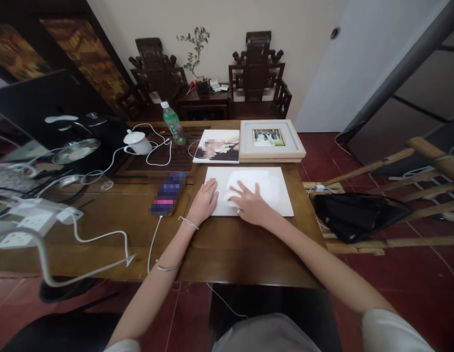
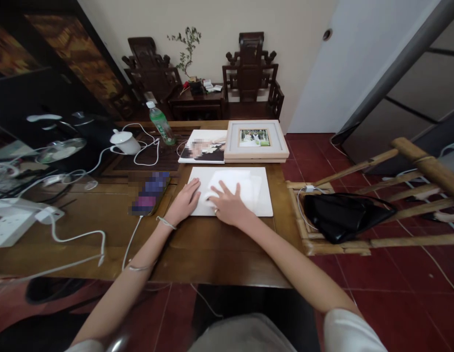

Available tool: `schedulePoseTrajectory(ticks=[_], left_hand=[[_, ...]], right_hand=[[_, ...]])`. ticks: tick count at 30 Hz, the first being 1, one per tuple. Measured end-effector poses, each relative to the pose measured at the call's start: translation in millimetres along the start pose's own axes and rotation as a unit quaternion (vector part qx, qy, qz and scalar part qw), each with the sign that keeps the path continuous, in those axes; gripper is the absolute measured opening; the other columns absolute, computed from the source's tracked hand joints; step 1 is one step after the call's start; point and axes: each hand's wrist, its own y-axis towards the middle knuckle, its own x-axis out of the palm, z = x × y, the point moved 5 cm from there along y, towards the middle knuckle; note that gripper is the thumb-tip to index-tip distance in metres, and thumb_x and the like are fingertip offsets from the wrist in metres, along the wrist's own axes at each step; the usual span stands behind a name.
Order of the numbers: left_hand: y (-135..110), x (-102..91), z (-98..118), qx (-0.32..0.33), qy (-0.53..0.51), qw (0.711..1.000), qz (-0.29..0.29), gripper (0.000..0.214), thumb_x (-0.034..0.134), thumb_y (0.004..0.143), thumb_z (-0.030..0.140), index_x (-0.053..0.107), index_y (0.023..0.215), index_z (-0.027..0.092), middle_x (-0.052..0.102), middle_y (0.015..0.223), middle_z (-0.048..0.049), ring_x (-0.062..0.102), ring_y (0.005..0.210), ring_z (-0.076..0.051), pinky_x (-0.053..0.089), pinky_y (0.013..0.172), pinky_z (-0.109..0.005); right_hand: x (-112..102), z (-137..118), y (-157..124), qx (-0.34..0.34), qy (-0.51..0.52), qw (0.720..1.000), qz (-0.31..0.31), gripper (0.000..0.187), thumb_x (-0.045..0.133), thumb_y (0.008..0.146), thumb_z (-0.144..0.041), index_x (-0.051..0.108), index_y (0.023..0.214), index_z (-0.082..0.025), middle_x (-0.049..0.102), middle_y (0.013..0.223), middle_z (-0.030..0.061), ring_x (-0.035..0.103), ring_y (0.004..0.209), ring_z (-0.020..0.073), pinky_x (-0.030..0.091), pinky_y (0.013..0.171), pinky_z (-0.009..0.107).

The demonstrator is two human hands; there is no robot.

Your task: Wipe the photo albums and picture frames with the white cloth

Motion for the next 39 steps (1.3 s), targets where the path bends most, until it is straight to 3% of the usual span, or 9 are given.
schedulePoseTrajectory(ticks=[4, 7, 12, 17, 20, 24, 32, 36, 39], left_hand=[[0.7, 1.2, -1.6, -0.003, -0.003, 1.0, -0.002, 0.041, 0.039, 0.092, 0.023, 0.049, 0.129, 0.009, 0.046, 0.14, -0.0194, 0.037, 0.135, -0.029, 0.03, 0.111, -0.05], [0.9, 1.9, -2.6, -0.008, -0.008, 1.0, -0.002, 0.04, 0.037, 0.092, 0.022, 0.049, 0.128, 0.01, 0.046, 0.14, -0.0187, 0.037, 0.135, -0.028, 0.03, 0.111, -0.05], [0.1, 1.2, -0.4, -0.003, -0.004, 1.0, 0.0, 0.041, 0.034, 0.092, 0.019, 0.049, 0.129, 0.009, 0.046, 0.14, -0.019, 0.037, 0.135, -0.027, 0.03, 0.111, -0.05], [-0.7, 0.7, 0.8, 0.001, 0.004, 1.0, 0.003, 0.041, 0.034, 0.092, 0.018, 0.048, 0.129, 0.009, 0.046, 0.14, -0.0189, 0.037, 0.135, -0.027, 0.03, 0.111, -0.05], [-0.7, 0.7, 0.2, 0.001, 0.005, 1.0, 0.005, 0.041, 0.034, 0.092, 0.019, 0.048, 0.129, 0.008, 0.046, 0.14, -0.0192, 0.036, 0.135, -0.027, 0.03, 0.112, -0.049], [-0.7, 0.9, -1.1, -0.001, 0.003, 1.0, 0.001, 0.041, 0.034, 0.092, 0.019, 0.049, 0.129, 0.007, 0.046, 0.14, -0.0195, 0.036, 0.135, -0.027, 0.029, 0.112, -0.049], [1.0, -0.9, -3.0, -0.022, -0.047, 0.998, 0.02, 0.04, 0.038, 0.091, 0.022, 0.051, 0.128, 0.011, 0.048, 0.139, -0.017, 0.04, 0.133, -0.026, 0.029, 0.111, -0.05], [1.9, -9.0, -4.6, -0.09, -0.179, 0.977, 0.068, 0.047, 0.032, 0.096, 0.033, 0.04, 0.138, 0.013, 0.05, 0.138, -0.0154, 0.045, 0.13, -0.023, 0.032, 0.111, -0.044], [2.0, -13.9, -6.1, -0.118, -0.265, 0.951, 0.108, 0.052, 0.023, 0.099, 0.042, 0.032, 0.143, 0.016, 0.046, 0.142, -0.0126, 0.042, 0.132, -0.019, 0.032, 0.112, -0.037]], right_hand=[[-1.2, 27.2, 34.5, 0.014, -0.012, 1.0, 0.025, 0.033, 0.042, 0.092, -0.028, 0.057, 0.121, -0.023, 0.037, 0.148, 0.0067, 0.016, 0.141, 0.0329, 0.015, 0.099, 0.077], [1.8, 28.4, 41.7, 0.023, -0.037, 0.997, 0.057, 0.032, 0.042, 0.092, -0.025, 0.059, 0.119, -0.021, 0.038, 0.148, 0.0086, 0.015, 0.14, 0.0354, 0.012, 0.099, 0.078], [14.0, -6.7, 3.7, -0.019, -0.049, 0.996, 0.069, 0.032, 0.042, 0.09, -0.02, 0.063, 0.113, -0.021, 0.039, 0.147, 0.0101, 0.015, 0.14, 0.0379, 0.008, 0.1, 0.077], [16.6, -41.3, -48.5, -0.065, -0.021, 0.997, 0.026, 0.028, 0.048, 0.086, -0.02, 0.066, 0.108, -0.022, 0.035, 0.149, 0.01, 0.011, 0.14, 0.0382, 0.007, 0.101, 0.076], [10.3, -46.1, -56.1, -0.07, 0.001, 0.998, 0.001, 0.028, 0.047, 0.086, -0.02, 0.065, 0.108, -0.022, 0.036, 0.149, 0.0086, 0.013, 0.141, 0.0357, 0.01, 0.102, 0.075], [3.2, -32.3, -34.8, -0.054, 0.013, 0.998, -0.016, 0.033, 0.042, 0.09, -0.023, 0.061, 0.116, -0.022, 0.041, 0.146, 0.0088, 0.02, 0.139, 0.0338, 0.016, 0.101, 0.074], [-0.4, 18.1, 41.0, 0.038, -0.027, 0.998, 0.037, 0.036, 0.036, 0.094, -0.026, 0.055, 0.125, -0.022, 0.038, 0.148, 0.0098, 0.018, 0.14, 0.0348, 0.016, 0.099, 0.076], [5.0, 12.0, 55.9, 0.05, -0.052, 0.996, 0.058, 0.034, 0.039, 0.092, -0.023, 0.058, 0.121, -0.022, 0.036, 0.148, 0.0102, 0.017, 0.139, 0.0375, 0.013, 0.099, 0.077], [12.1, -10.9, 48.3, -0.026, -0.042, 0.997, 0.058, 0.031, 0.043, 0.09, -0.022, 0.062, 0.115, -0.022, 0.038, 0.148, 0.0077, 0.019, 0.139, 0.0355, 0.011, 0.103, 0.073]])
